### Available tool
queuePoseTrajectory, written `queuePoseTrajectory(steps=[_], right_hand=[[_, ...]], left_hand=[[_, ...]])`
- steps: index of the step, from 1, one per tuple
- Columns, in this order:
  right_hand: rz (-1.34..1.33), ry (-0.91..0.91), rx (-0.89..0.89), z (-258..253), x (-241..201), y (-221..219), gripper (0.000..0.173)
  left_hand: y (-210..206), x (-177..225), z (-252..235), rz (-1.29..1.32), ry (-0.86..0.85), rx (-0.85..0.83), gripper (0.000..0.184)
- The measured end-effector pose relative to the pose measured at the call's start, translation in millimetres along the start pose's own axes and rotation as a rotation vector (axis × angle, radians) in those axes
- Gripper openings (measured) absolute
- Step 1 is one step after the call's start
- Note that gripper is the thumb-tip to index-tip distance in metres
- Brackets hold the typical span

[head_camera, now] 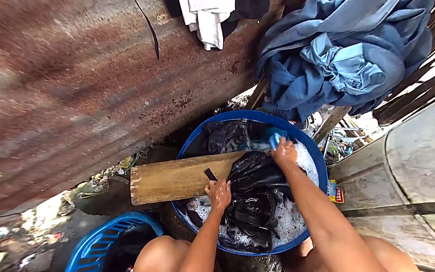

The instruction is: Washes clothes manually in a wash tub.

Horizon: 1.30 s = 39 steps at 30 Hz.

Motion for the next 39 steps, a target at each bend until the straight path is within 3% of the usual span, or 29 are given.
queuePoseTrajectory(steps=[3,7,9,12,14,17,19,22,25,28,32,35,37,39], right_hand=[[-0.079,0.032,0.021,23,-25,-18,0.072],[-0.061,0.285,-0.199,86,-88,-52,0.066],[-0.012,0.271,-0.209,70,-72,-43,0.067],[-0.065,0.05,-0.154,20,-5,-10,0.069],[-0.333,-0.081,-0.094,0,37,19,0.071],[-0.802,-0.167,0.05,10,72,39,0.059],[-0.886,-0.205,0.01,29,75,27,0.059],[-0.723,-0.214,-0.117,60,66,-22,0.067],[-0.706,-0.226,-0.161,78,66,-41,0.062],[-0.92,-0.177,0.019,81,78,-10,0.057],[-1.21,-0.125,0.295,105,90,67,0.048],[-1.377,0.07,0.502,115,79,105,0.035],[-1.412,0.236,0.6,108,67,116,0.039],[-1.375,0.347,0.635,88,54,115,0.05]], left_hand=[[-2,5,-5,-0.049,-0.013,0.034,0.045],[-4,5,-4,-0.071,0.031,0.026,0.042],[-6,5,-5,-0.057,-0.008,0.065,0.041],[-4,-1,-7,0.035,-0.047,0.135,0.044],[10,6,-11,0.224,0.019,0.094,0.043],[23,27,-22,0.457,0.075,-0.009,0.053],[17,36,-29,0.482,0.115,-0.052,0.064],[7,41,-29,0.618,0.108,-0.003,0.066],[12,56,-9,0.827,-0.026,0.047,0.05],[42,81,26,0.904,-0.197,0.175,0.036],[92,89,70,0.862,-0.422,0.393,0.03],[124,80,78,0.779,-0.564,0.555,0.016],[133,75,77,0.767,-0.595,0.608,0.013],[123,69,70,0.765,-0.537,0.599,0.021]])
Point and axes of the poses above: each hand's wrist, its own z-axis away from the middle knuckle, its own y-axis out of the back of the hand, x = y × z, the point moved 5 cm from there along -z, towards the middle knuckle, and after that the axes turned 3 degrees about -x, right-handed, at the moved point
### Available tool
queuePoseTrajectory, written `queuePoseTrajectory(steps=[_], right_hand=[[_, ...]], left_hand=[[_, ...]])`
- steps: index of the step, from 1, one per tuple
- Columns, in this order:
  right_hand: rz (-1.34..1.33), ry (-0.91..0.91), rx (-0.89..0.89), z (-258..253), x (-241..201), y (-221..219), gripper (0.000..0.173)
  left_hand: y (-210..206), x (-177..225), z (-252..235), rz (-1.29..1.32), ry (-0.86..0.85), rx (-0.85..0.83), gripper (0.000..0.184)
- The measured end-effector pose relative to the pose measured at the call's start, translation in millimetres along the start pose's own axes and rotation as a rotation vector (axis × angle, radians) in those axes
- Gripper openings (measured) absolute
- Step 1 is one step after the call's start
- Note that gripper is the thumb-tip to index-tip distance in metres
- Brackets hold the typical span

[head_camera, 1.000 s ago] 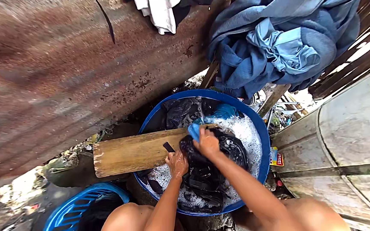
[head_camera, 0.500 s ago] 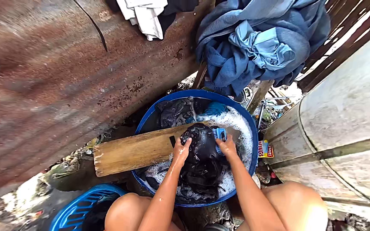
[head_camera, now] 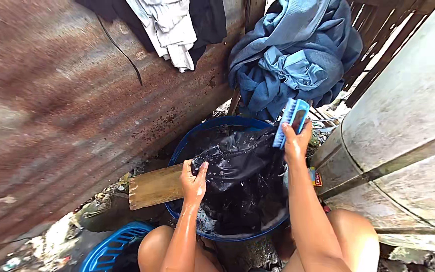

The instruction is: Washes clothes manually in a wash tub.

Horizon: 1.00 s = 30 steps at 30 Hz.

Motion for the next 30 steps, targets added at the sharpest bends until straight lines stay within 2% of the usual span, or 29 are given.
queuePoseTrajectory(steps=[2,6,8,10,11,12,14,16,18,20,23,25,27,29,30], right_hand=[[0.086,-0.028,-0.077,-12,30,-17,0.06],[0.466,-0.29,-0.377,-5,101,-34,0.066],[0.639,-0.437,-0.5,4,113,-36,0.067],[0.71,-0.488,-0.468,9,105,-41,0.067],[0.723,-0.473,-0.409,14,93,-46,0.068],[0.725,-0.434,-0.361,23,77,-56,0.069],[0.698,-0.285,-0.409,63,43,-91,0.07],[0.683,-0.107,-0.652,122,30,-137,0.065],[0.766,0.01,-0.915,162,42,-165,0.057],[0.898,-0.08,-0.953,142,63,-155,0.055],[1.059,-0.294,-0.722,73,111,-102,0.067],[1.012,-0.368,-0.609,66,121,-95,0.071],[0.911,-0.285,-0.694,101,98,-122,0.068],[0.863,-0.195,-0.945,140,76,-147,0.062],[0.87,-0.18,-1.009,143,76,-150,0.061]], left_hand=[[-9,-25,13,-0.047,0.152,-0.03,0.036],[-15,-73,43,-0.316,0.523,-0.154,0.061],[-8,-75,38,-0.366,0.673,-0.211,0.081],[-6,-71,23,-0.261,0.711,-0.222,0.097],[-7,-73,18,-0.189,0.708,-0.208,0.093],[-10,-76,14,-0.124,0.719,-0.183,0.079],[-21,-87,13,0.014,0.78,-0.108,0.053],[-30,-96,22,0.216,0.802,-0.032,0.045],[-36,-100,36,0.503,0.771,0.035,0.045],[-44,-108,40,0.67,0.956,0.162,0.048],[-47,-116,45,0.679,1.068,0.135,0.049],[-46,-118,46,0.685,1.082,0.143,0.047],[-52,-121,48,0.72,1.087,0.171,0.045],[-50,-121,52,0.754,1.07,0.182,0.045],[-48,-120,51,0.748,1.064,0.187,0.045]])
Point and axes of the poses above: each hand's wrist, its own z-axis away from the middle knuckle, its own y-axis out of the back of the hand, x = y × z, the point moved 5 cm from there along -z, towards the middle knuckle, and after that the axes turned 3 degrees about -x, right-handed, at the moved point
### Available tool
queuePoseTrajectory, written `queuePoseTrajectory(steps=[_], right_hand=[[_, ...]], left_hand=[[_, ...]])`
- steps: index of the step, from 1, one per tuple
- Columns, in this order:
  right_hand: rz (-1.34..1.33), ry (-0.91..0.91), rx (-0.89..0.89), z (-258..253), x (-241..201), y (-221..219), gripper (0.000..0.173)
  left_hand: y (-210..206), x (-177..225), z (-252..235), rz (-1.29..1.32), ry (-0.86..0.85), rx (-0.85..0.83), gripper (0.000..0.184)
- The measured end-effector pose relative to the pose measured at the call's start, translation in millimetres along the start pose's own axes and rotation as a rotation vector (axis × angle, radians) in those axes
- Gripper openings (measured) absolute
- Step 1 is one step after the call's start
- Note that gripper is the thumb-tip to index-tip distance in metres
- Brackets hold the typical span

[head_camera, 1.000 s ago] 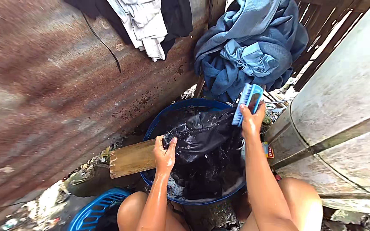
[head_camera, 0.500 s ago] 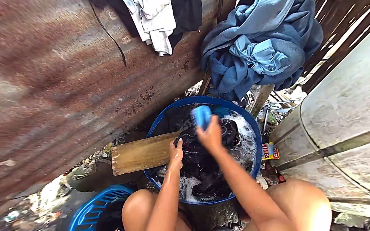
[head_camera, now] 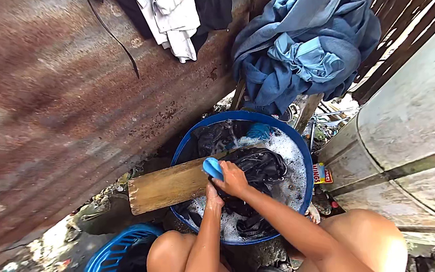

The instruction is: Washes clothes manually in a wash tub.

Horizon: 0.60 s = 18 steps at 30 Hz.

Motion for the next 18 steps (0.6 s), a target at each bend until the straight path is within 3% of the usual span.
queuePoseTrajectory(steps=[3,5,6,8,11,13,16,18], right_hand=[[0.076,-0.177,0.056,-25,63,24,0.067],[0.092,-0.333,0.123,-41,82,47,0.071],[0.064,-0.356,0.142,-38,73,50,0.073],[-0.051,-0.221,0.139,-17,24,36,0.072],[0.021,0.016,-0.106,12,-28,-10,0.064],[0.124,-0.099,-0.027,0,13,4,0.059],[0.167,-0.428,0.152,-25,114,59,0.07],[0.118,-0.512,0.207,-24,115,75,0.074]], left_hand=[[1,0,2,-0.037,0.043,0.045,0.042],[0,0,-2,-0.061,0.057,0.074,0.042],[2,-2,-2,-0.061,0.058,0.088,0.043],[2,-5,-5,-0.074,0.004,0.073,0.042],[9,-6,-1,-0.074,-0.145,-0.104,0.047],[5,0,-2,0.041,-0.054,0.058,0.039],[3,6,-4,0.047,-0.03,0.058,0.037],[5,1,-8,0.046,-0.038,0.076,0.036]])
Point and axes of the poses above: each hand's wrist, its own z-axis away from the middle knuckle, its own y-axis out of the back of the hand, x = y × z, the point moved 5 cm from there along -z, towards the middle knuckle, and after that the axes turned 3 degrees about -x, right-handed, at the moved point
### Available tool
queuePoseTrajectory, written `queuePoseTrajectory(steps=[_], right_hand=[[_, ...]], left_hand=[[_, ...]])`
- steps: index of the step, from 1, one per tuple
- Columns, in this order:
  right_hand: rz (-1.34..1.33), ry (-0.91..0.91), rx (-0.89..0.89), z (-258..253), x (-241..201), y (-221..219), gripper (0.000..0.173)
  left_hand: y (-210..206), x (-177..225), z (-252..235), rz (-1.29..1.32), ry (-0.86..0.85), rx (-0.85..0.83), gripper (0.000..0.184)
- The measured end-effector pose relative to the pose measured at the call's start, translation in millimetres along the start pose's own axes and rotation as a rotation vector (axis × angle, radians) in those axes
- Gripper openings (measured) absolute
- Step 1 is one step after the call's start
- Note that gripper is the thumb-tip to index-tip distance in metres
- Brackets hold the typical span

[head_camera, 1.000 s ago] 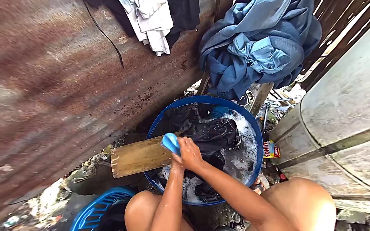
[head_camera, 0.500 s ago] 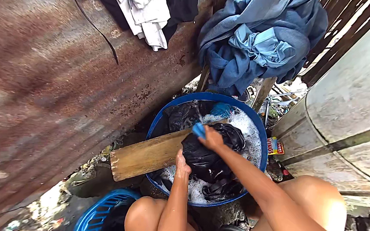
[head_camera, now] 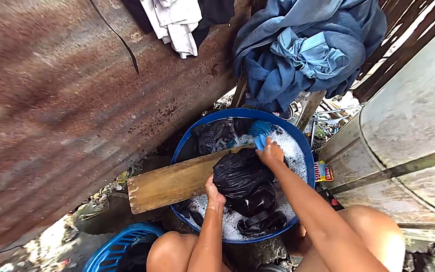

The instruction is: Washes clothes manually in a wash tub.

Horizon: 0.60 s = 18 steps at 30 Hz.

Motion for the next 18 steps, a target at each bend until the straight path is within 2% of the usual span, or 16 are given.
queuePoseTrajectory(steps=[2,4,5,7,9,11,12,14,16,17,18], right_hand=[[-0.135,0.156,-0.007,47,-45,-13,0.072],[-0.132,0.391,-0.182,101,-94,-51,0.068],[-0.062,0.466,-0.249,113,-105,-63,0.065],[0.017,0.378,-0.252,91,-81,-60,0.061],[0.023,0.188,-0.125,38,-30,-40,0.067],[-0.005,0.038,-0.044,11,-10,-27,0.073],[-0.045,0.027,-0.031,18,-19,-26,0.075],[-0.131,0.156,-0.081,63,-67,-42,0.075],[-0.104,0.345,-0.277,109,-110,-68,0.071],[-0.056,0.375,-0.332,115,-114,-73,0.068],[-0.014,0.351,-0.311,103,-101,-71,0.064]], left_hand=[[1,-7,-1,-0.01,-0.011,0.013,0.038],[5,-9,5,-0.052,-0.045,-0.041,0.05],[8,-7,9,-0.066,-0.055,-0.077,0.052],[8,-6,2,-0.036,-0.006,0.043,0.039],[6,-5,-1,-0.042,0.026,0.048,0.035],[6,-6,-3,-0.05,0.026,0.049,0.035],[8,-10,-3,-0.045,0.015,0.059,0.034],[9,-13,-3,-0.089,-0.061,0.06,0.035],[13,-9,4,-0.239,-0.229,-0.039,0.045],[16,-6,6,-0.246,-0.239,-0.023,0.044],[16,-8,5,-0.148,-0.161,0.048,0.038]])
Point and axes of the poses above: each hand's wrist, its own z-axis away from the middle knuckle, its own y-axis out of the back of the hand, x = y × z, the point moved 5 cm from there along -z, towards the middle knuckle, and after that the axes turned 3 degrees about -x, right-handed, at the moved point
